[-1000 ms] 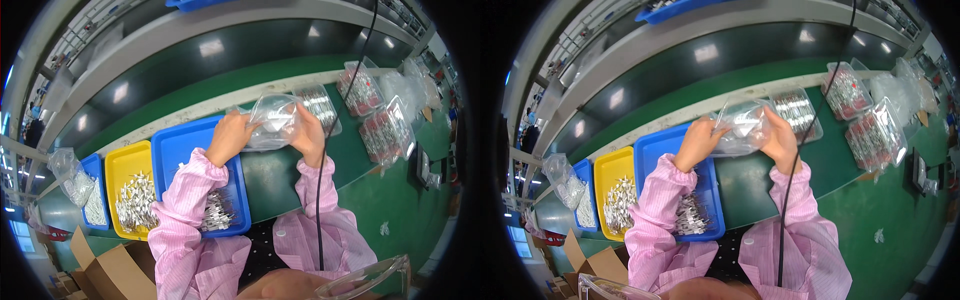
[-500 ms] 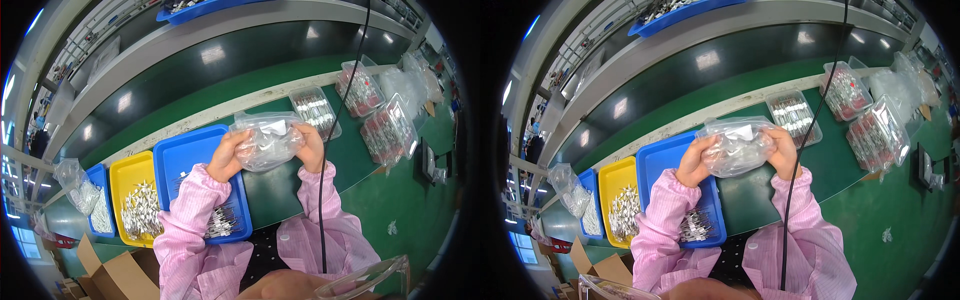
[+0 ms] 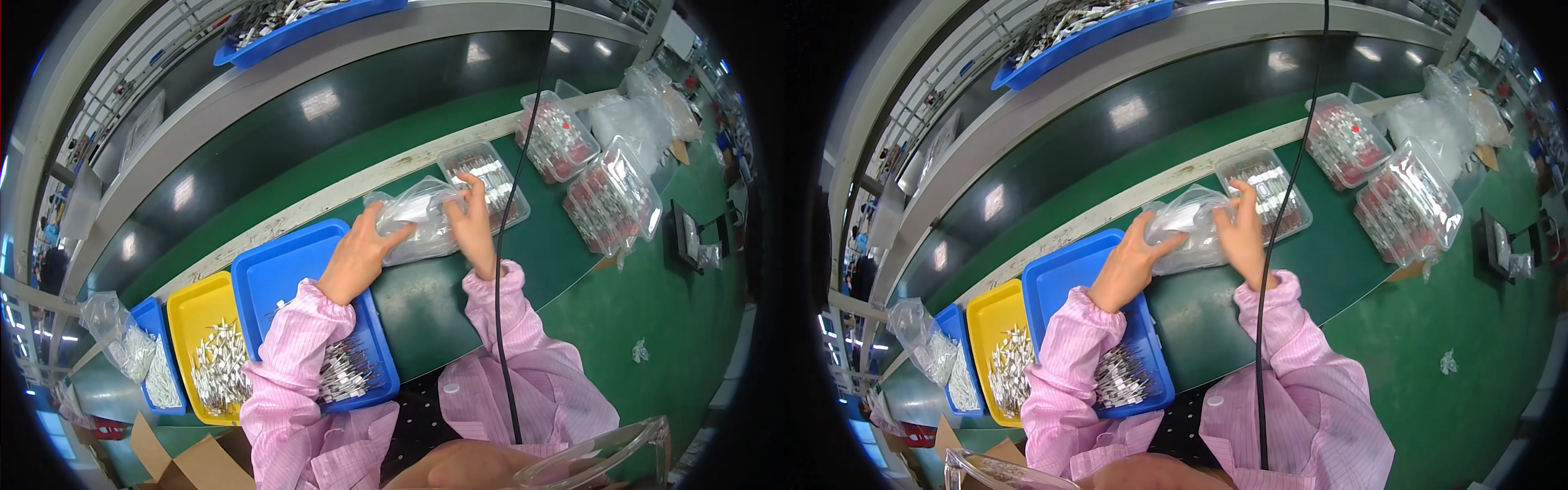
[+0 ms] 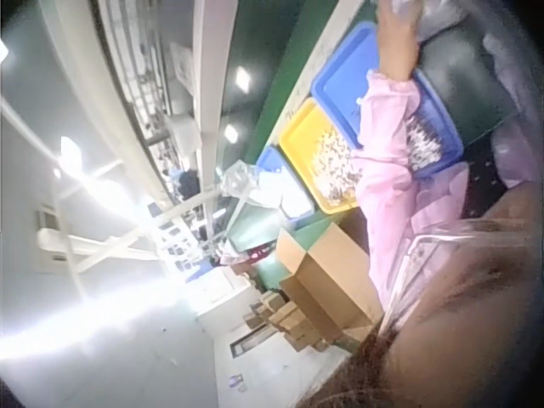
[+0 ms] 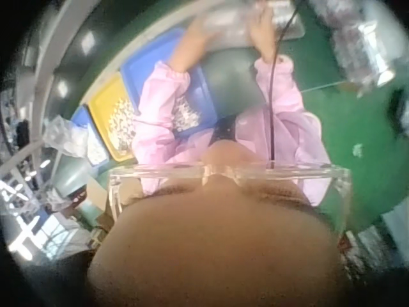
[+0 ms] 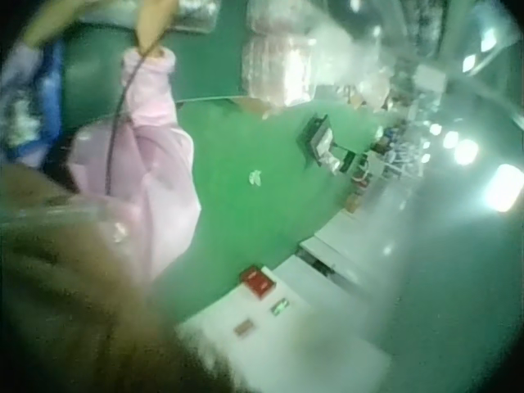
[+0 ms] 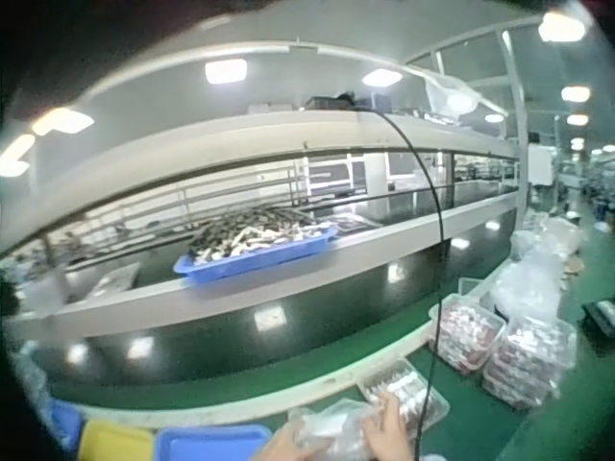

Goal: Assembling small plastic and metal components at a factory workstation.

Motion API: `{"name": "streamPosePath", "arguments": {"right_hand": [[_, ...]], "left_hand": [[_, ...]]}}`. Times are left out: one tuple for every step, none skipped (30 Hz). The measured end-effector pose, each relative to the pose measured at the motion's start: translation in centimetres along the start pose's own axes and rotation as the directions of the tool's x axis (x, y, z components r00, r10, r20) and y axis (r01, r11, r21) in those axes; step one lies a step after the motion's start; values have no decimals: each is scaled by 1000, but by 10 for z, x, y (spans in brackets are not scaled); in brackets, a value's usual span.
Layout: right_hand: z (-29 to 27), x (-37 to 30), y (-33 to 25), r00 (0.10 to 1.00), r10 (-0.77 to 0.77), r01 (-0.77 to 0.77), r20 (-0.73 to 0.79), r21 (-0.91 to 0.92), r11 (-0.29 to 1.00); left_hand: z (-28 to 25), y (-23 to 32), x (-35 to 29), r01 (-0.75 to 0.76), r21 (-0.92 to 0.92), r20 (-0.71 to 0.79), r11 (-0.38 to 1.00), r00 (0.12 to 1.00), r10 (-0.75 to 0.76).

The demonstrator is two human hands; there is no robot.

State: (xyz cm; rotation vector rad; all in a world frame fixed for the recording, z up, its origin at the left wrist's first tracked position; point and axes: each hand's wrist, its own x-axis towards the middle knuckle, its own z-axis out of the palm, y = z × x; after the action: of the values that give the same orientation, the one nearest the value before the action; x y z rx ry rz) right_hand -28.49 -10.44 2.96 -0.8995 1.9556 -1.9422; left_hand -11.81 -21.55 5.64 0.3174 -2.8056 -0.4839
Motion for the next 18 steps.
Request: {"name": "streamPosePath", "arguments": {"right_hand": [[0, 0, -1, 974, -222, 204, -53, -233, 951], [0, -1, -4, 897, -439, 370, -50, -459, 808], [6, -3, -17, 782, -623, 484, 10, -641, 596], [7, -6, -24, 743, -665, 547, 70, -635, 545], [8, -8, -30, 700, -703, 609, 130, -623, 491], [8, -9, -29, 664, -715, 704, 218, -506, 499], [9, -11, -31, 615, -729, 779, 301, -373, 503], [12, -15, -35, 633, -679, 774, 373, -321, 546], [12, -16, -32, 651, -642, 759, 406, -324, 565], [12, -15, -26, 666, -603, 744, 439, -327, 583], [13, -15, -22, 679, -564, 728, 471, -331, 600], [13, -14, -20, 660, -576, 746, 482, -335, 575], [12, -13, -18, 676, -502, 725, 539, -368, 582], [10, -13, -16, 687, -423, 705, 591, -402, 584], [11, -13, -16, 691, -342, 686, 637, -429, 588], [13, -15, -18, 706, -266, 660, 657, -472, 584], [13, -17, -22, 716, -189, 635, 672, -516, 575], [13, -17, -28, 727, -118, 613, 676, -561, 556]], "left_hand": [[2, 0, 2, 68, -14, 16, 998, 998, -68], [4, 1, 5, 49, 63, -46, 997, 998, -46], [2, 2, 5, 48, 149, -104, 988, 994, -33], [2, 5, 7, 44, 229, -157, 972, 988, -8], [2, 8, 9, -41, 298, -178, 954, 979, 97], [0, 14, 13, -123, 364, -195, 923, 959, 205], [-1, 17, 17, -199, 431, -205, 880, 929, 310], [-1, 17, 19, -310, 399, -224, 863, 880, 419], [1, 11, 19, -325, 327, -183, 887, 899, 397], [3, 0, 18, -334, 253, -140, 908, 916, 376], [4, -7, 17, -337, 178, -97, 924, 929, 358], [4, -7, 16, -333, 226, -71, 916, 932, 356], [5, -7, 18, -310, 227, -10, 923, 947, 320], [5, -7, 20, -286, 228, 51, 931, 958, 282], [6, -9, 20, -257, 234, 117, 938, 965, 235], [6, -8, 20, -173, 251, 138, 952, 980, 142], [7, -6, 20, -89, 269, 158, 959, 986, 48], [7, -4, 23, -12, 292, 173, 956, 984, -40]]}}
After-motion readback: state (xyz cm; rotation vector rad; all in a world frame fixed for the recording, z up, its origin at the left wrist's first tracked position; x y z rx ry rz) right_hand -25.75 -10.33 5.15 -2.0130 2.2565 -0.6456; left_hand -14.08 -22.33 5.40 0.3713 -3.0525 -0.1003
